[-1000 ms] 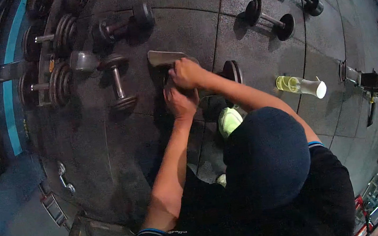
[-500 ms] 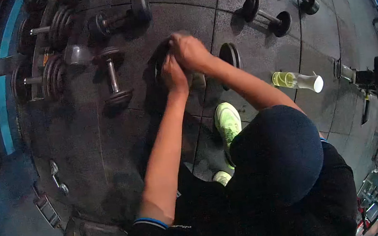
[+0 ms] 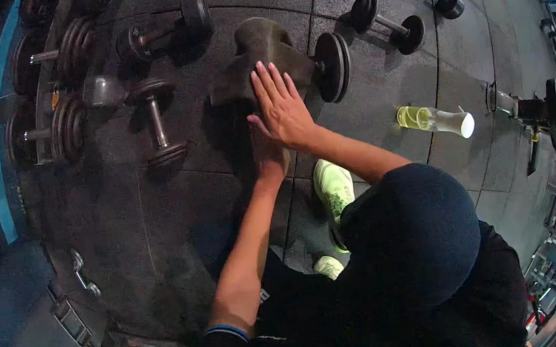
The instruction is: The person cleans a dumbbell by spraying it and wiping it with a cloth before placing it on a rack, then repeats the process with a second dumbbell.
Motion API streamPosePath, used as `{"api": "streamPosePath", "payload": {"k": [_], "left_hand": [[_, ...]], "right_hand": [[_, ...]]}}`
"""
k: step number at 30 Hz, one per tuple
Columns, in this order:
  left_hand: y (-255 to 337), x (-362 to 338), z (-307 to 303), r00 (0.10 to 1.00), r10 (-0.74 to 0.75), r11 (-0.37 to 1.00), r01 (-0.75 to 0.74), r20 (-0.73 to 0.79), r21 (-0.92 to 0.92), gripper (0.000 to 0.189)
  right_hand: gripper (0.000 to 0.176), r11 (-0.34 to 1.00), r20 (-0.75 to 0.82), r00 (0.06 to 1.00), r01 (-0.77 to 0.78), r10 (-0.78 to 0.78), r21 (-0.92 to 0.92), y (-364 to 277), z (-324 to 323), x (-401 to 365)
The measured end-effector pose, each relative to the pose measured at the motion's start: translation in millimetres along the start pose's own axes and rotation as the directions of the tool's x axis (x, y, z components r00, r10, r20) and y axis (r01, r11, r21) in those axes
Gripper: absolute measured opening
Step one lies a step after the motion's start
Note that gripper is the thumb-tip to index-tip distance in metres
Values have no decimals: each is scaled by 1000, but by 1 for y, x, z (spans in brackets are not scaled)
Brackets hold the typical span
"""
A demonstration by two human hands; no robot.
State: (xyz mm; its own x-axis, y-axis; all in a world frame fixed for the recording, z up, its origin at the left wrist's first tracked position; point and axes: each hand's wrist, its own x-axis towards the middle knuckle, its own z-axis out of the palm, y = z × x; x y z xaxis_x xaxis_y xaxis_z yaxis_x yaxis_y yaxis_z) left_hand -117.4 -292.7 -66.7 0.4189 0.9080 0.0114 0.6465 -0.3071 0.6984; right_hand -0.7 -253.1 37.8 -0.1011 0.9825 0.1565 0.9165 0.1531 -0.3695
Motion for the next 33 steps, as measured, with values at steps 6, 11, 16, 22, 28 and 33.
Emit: {"api": "streamPosePath", "payload": {"k": [6, 11, 16, 22, 28, 33], "left_hand": [[2, 74, -4, 977, 166, 968, -136, -132, 210, 69], [3, 150, -32, 969, 236, 950, -215, -72, 228, 69], [-10, 144, -8, 962, 247, 964, -232, -116, 131, 64], [-18, 91, -18, 832, -144, 962, -10, 536, 274, 52], [1, 40, -52, 825, -133, 969, -8, 550, 246, 59], [-3, -19, -94, 942, -107, 980, 154, 319, -126, 53]], "right_hand": [[82, 999, -267, 963, -43, 35, -24, 39, 15, 95], [66, 965, -191, 966, -129, 174, 227, 94, 21, 170], [65, 995, -398, 917, 24, 17, 100, 87, 26, 152], [75, 996, -211, 976, 64, -49, 65, 70, 50, 67], [83, 931, -241, 968, 151, -71, 333, 75, 108, 19], [93, 939, -86, 985, 169, -150, 300, 94, 102, 13]]}}
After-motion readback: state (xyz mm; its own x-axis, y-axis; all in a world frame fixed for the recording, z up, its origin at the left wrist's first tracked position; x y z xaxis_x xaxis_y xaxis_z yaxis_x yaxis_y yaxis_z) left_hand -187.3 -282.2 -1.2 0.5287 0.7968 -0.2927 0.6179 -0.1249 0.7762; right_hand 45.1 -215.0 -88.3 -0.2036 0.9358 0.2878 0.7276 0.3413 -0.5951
